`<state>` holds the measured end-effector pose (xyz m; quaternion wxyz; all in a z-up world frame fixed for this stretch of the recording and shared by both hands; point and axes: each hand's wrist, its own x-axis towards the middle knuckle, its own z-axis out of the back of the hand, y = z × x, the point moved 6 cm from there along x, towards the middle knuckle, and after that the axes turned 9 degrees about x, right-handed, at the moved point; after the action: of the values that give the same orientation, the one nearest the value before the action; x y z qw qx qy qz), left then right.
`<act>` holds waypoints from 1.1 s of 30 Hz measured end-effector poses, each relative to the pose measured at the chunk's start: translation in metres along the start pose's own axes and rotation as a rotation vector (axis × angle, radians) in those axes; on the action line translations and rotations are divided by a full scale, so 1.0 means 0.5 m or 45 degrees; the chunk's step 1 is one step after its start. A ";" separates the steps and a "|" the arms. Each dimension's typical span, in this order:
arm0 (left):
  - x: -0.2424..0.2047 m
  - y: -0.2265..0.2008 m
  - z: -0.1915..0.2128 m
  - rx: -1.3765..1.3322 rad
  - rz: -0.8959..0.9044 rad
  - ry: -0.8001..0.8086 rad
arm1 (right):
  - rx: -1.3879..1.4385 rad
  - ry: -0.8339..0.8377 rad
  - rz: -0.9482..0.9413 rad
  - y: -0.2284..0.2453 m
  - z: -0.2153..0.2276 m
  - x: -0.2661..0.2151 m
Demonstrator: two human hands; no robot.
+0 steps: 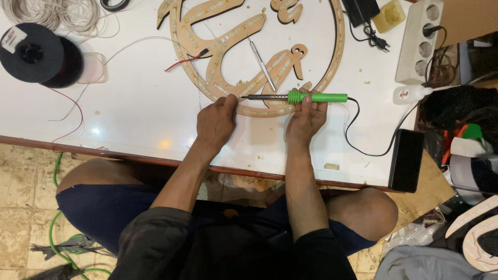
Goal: The person is soldering wires to an LED strip attached to a wooden cutout. They use a soldering iron and solder wire to connect the components, occasionally using a metal tool to assist with positioning.
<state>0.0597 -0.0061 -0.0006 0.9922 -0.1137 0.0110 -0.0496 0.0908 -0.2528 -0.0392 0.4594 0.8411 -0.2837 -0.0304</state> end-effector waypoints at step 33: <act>-0.024 0.054 0.030 -0.838 0.072 -0.289 | 0.178 -0.168 -0.070 -0.018 0.030 0.017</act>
<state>0.0510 0.0249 0.0079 0.8982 -0.4321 -0.0808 -0.0031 0.0974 -0.2647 -0.0531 0.3790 0.8747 -0.2917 -0.0783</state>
